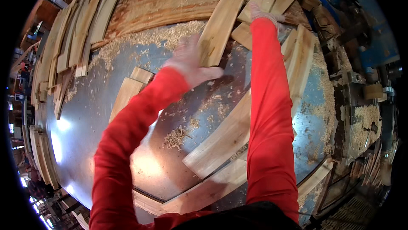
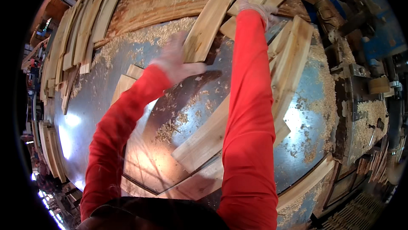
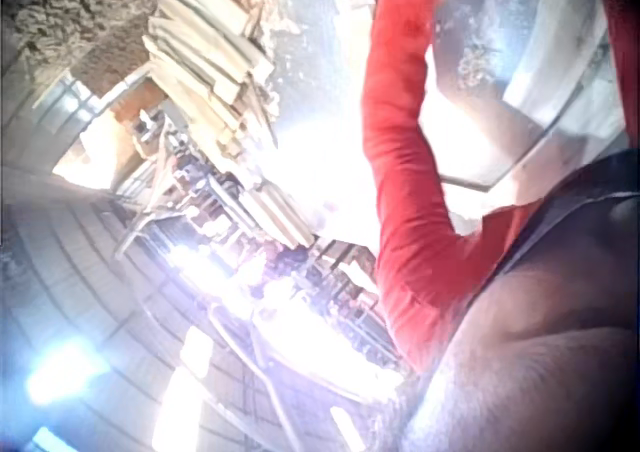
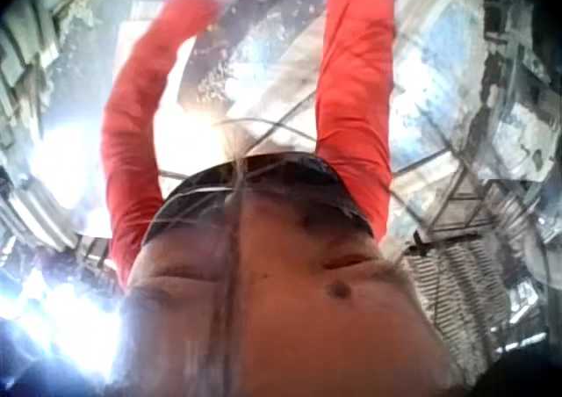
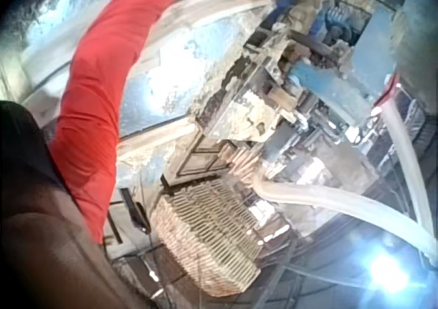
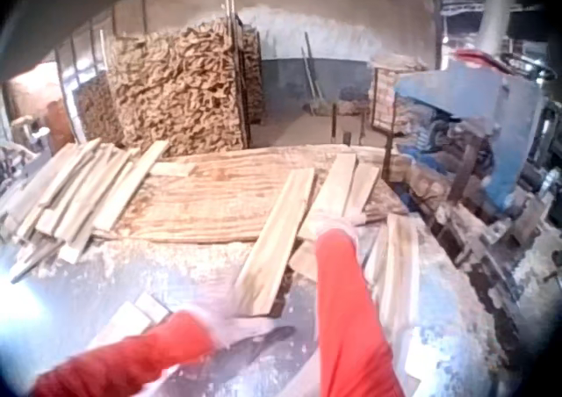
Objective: The person picks up thin wooden planks from a pile on a metal table and stacks them neatly. They handle the planks one by one or in small groups, aligning them into a growing stack. The person occasionally moves the stack to make space for more planks.
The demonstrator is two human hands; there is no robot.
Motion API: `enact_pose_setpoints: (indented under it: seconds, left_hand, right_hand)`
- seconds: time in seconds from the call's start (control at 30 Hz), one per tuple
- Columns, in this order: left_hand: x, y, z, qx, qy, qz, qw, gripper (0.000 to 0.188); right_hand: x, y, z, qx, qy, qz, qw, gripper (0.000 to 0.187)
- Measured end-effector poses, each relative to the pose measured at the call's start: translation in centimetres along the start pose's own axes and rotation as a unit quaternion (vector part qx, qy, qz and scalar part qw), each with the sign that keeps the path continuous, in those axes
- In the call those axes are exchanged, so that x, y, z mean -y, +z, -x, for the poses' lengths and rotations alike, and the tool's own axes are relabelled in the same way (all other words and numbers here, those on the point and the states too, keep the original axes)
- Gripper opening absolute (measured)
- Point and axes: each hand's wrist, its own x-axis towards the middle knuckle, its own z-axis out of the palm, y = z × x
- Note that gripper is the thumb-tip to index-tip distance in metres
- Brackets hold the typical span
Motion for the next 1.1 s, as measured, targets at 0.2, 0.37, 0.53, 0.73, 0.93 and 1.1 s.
enact_pose_setpoints:
  seconds: [0.2, 0.37, 0.53, 0.73, 0.93, 1.1]
  left_hand:
    - [2.6, 2.0, -2.7, 0.033, -0.036, 0.224, 0.973, 0.064]
    - [10.3, -2.8, 4.3, 0.148, -0.001, 0.819, 0.554, 0.066]
    - [14.6, -3.9, 17.4, 0.120, 0.083, 0.842, 0.520, 0.080]
    - [14.6, -8.7, 34.6, 0.062, -0.009, 0.853, 0.518, 0.075]
    - [19.3, -12.0, 48.4, 0.142, 0.027, 0.795, 0.589, 0.083]
    - [22.1, -16.9, 56.4, 0.178, 0.028, 0.728, 0.662, 0.057]
  right_hand:
    - [-2.1, 2.7, -0.2, 0.105, -0.096, 0.072, 0.987, 0.121]
    - [-8.5, -0.6, -0.7, 0.336, -0.097, -0.112, 0.930, 0.110]
    - [-18.8, -8.3, 16.9, 0.407, -0.165, -0.176, 0.881, 0.085]
    - [-28.5, -23.1, 36.0, 0.514, -0.318, 0.049, 0.795, 0.091]
    - [-17.9, -30.3, 39.2, 0.080, -0.776, 0.127, 0.613, 0.096]
    - [-10.1, -29.6, 41.6, 0.186, -0.889, 0.126, 0.398, 0.118]
